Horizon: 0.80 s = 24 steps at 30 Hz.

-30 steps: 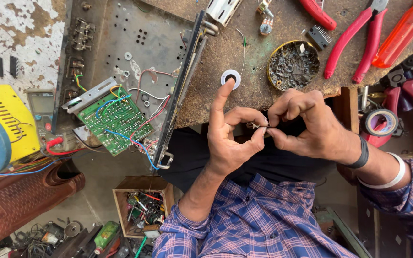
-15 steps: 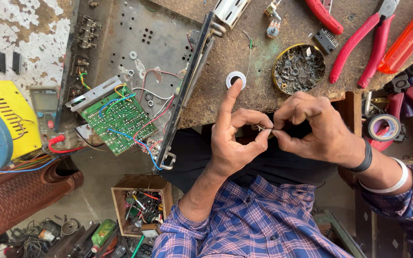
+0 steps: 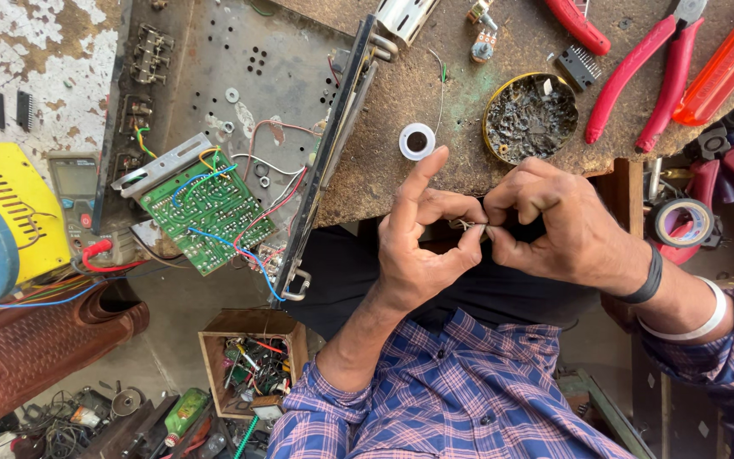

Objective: The person strips the insulation from several small wires using a handheld tool and then twists the exposed strands together. The person then places the prepared wires into a small yellow container.

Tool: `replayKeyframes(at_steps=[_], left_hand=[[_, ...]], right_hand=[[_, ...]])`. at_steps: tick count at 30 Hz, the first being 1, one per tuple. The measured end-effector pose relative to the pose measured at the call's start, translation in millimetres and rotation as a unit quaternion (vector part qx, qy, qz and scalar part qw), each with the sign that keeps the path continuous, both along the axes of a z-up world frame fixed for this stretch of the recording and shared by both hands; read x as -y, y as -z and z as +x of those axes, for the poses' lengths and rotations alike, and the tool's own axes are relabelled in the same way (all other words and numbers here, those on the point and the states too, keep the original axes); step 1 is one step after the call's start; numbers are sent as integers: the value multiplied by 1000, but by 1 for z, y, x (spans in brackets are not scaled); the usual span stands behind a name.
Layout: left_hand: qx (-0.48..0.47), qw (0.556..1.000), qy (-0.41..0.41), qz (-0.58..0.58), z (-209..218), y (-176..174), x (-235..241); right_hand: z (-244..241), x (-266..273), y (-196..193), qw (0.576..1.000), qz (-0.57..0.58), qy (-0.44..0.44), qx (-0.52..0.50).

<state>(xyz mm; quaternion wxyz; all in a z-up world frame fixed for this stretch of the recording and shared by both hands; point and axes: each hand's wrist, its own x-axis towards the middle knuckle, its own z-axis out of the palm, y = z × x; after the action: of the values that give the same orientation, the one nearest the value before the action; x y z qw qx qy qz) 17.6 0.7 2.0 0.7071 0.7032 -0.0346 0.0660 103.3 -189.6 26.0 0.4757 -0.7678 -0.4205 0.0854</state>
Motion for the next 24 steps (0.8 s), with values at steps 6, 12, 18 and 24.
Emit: replayKeyframes(at_steps=[6, 12, 18, 24], left_hand=[[2, 1000, 4, 6, 1, 0, 1], [-5, 1000, 1, 19, 1, -2, 1], [-19, 1000, 7, 4, 1, -4, -1], [-39, 999, 10, 5, 2, -7, 0]], right_hand=[[-3, -1, 5, 999, -33, 3, -2], [-1, 0, 2, 999, -12, -3, -30], [3, 5, -2, 999, 22, -28, -37], [2, 4, -3, 999, 16, -32, -37]])
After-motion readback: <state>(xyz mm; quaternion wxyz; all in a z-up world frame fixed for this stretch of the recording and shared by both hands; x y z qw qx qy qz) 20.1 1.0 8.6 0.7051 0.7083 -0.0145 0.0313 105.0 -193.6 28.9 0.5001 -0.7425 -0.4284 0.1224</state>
